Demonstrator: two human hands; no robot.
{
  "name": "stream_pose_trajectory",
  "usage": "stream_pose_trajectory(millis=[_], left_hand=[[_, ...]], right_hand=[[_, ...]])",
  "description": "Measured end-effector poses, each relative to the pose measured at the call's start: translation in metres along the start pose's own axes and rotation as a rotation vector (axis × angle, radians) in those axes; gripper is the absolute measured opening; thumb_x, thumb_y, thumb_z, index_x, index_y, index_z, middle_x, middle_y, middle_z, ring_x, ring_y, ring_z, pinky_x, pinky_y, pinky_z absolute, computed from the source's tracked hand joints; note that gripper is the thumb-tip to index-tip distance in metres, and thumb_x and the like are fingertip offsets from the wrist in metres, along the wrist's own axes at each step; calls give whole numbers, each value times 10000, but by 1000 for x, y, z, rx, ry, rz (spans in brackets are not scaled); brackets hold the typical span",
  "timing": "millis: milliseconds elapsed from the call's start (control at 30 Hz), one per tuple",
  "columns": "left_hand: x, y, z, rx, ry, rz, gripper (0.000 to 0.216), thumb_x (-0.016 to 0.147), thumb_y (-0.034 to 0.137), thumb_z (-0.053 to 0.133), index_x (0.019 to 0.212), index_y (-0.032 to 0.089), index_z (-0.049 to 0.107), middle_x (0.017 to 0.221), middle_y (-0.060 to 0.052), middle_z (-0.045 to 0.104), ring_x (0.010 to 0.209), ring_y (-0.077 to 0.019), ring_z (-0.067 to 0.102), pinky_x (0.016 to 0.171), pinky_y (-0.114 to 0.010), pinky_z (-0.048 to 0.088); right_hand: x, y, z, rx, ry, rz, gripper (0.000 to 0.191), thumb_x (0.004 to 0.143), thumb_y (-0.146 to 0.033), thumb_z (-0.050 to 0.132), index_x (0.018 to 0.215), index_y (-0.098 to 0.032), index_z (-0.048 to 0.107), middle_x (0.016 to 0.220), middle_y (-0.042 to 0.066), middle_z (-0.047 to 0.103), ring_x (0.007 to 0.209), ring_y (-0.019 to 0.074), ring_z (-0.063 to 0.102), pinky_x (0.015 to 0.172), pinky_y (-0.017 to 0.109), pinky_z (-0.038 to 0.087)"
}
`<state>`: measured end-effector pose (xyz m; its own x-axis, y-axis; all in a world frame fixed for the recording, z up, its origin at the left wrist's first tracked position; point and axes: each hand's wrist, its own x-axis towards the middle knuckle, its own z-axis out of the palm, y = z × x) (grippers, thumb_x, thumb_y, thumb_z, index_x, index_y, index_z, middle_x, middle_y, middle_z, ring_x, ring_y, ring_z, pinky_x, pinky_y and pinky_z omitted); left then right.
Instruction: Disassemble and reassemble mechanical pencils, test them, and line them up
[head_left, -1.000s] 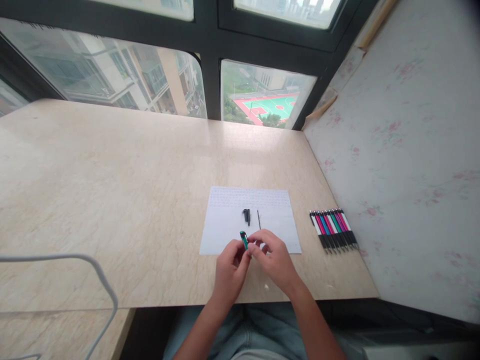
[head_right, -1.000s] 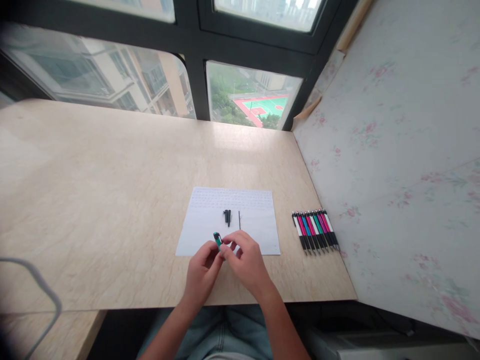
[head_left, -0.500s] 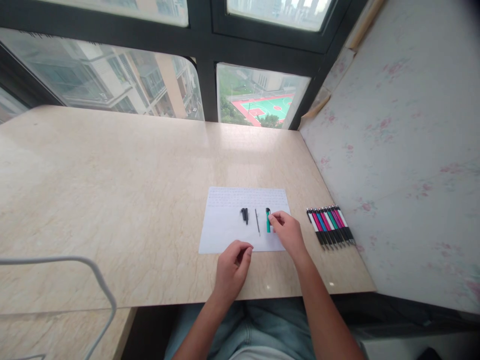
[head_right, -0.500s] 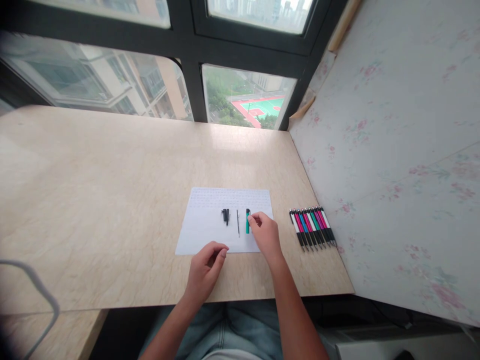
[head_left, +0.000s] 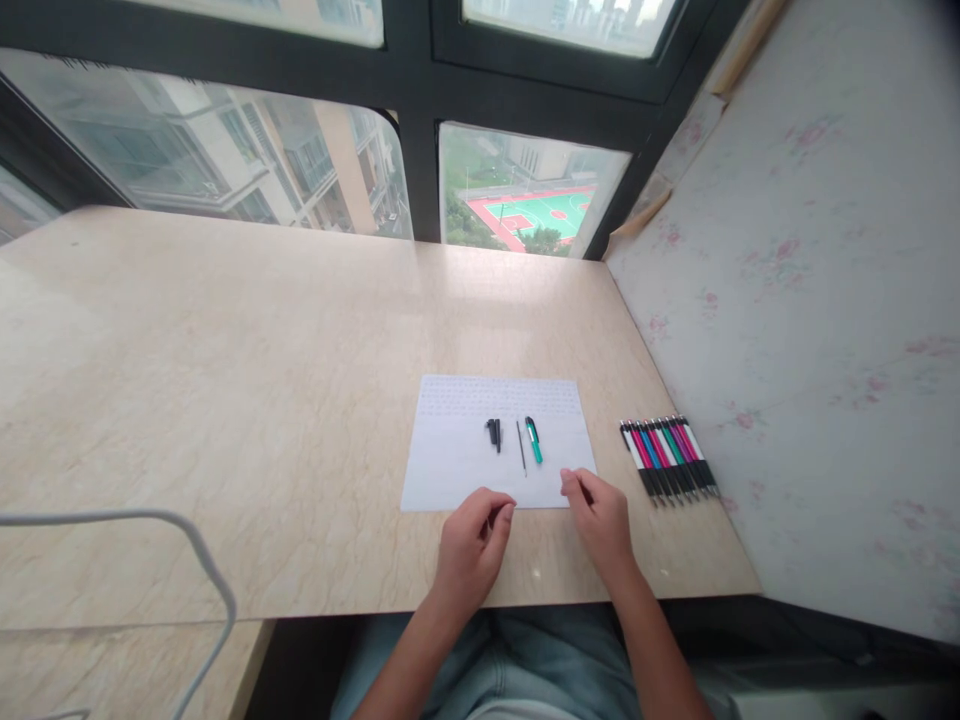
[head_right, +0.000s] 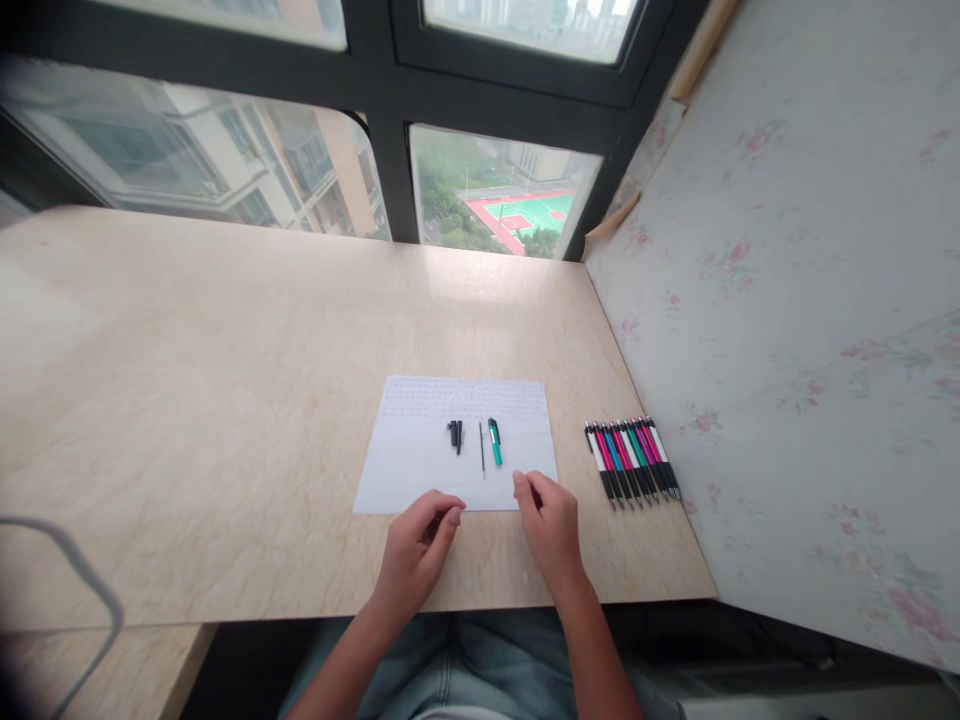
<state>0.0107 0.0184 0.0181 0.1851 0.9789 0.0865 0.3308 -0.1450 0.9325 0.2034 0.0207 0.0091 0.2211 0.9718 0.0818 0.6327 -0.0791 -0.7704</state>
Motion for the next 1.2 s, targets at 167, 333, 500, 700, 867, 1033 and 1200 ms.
stream_pose_trajectory(millis=[167, 333, 500, 700, 867, 1033, 1200], left_hand=[[-1, -1, -2, -8, -4, -23, 273, 930, 342, 450, 764, 193, 609, 669, -22, 600, 619, -161, 554, 596, -267, 419], [0, -3, -1, 47, 3, -38, 325, 919, 382, 460, 685, 191, 582, 604, -4, 568, 563, -151, 522, 553, -256, 390], [0, -3, 2, 133, -12, 8, 309, 914, 362, 456, 678, 191, 559, 592, 6, 546, 567, -147, 510, 560, -252, 369], [0, -8, 9, 290, -64, 100, 334, 871, 281, 462, 553, 195, 408, 522, 43, 413, 505, -111, 396, 524, -243, 273], [1, -7, 12, 349, -63, 140, 349, 873, 283, 436, 539, 194, 390, 511, 45, 396, 498, -106, 376, 523, -246, 249], [2, -3, 13, 405, -82, 139, 426, 885, 359, 452, 499, 187, 397, 475, 36, 407, 471, -105, 342, 510, -265, 209], [0, -3, 15, 455, -106, 131, 447, 890, 374, 449, 486, 184, 437, 474, 16, 458, 474, -112, 349, 514, -276, 196]], right_hand=[[-28, 9, 9, 64, 34, -76, 425, 902, -343, 472, 528, -215, 316, 514, -57, 284, 477, 106, 325, 503, 258, 239], [-22, 9, 11, 58, 47, -103, 413, 891, -306, 476, 534, -212, 291, 515, -58, 276, 482, 102, 315, 507, 258, 229], [-21, 7, 12, 19, 30, -137, 396, 887, -308, 474, 537, -206, 320, 517, -55, 314, 490, 102, 342, 516, 256, 239], [-19, 3, 13, -3, 66, -161, 402, 877, -294, 464, 510, -201, 327, 495, -59, 311, 479, 95, 322, 510, 251, 228], [-19, 5, 17, -95, 80, -212, 411, 882, -300, 446, 496, -193, 354, 479, -60, 321, 468, 90, 318, 501, 246, 223], [-18, 10, 21, -127, 89, -233, 400, 868, -303, 450, 493, -190, 366, 467, -52, 351, 463, 91, 315, 500, 250, 216], [-19, 12, 23, -147, 90, -215, 390, 861, -308, 457, 495, -191, 391, 473, -38, 399, 474, 99, 328, 504, 252, 215]])
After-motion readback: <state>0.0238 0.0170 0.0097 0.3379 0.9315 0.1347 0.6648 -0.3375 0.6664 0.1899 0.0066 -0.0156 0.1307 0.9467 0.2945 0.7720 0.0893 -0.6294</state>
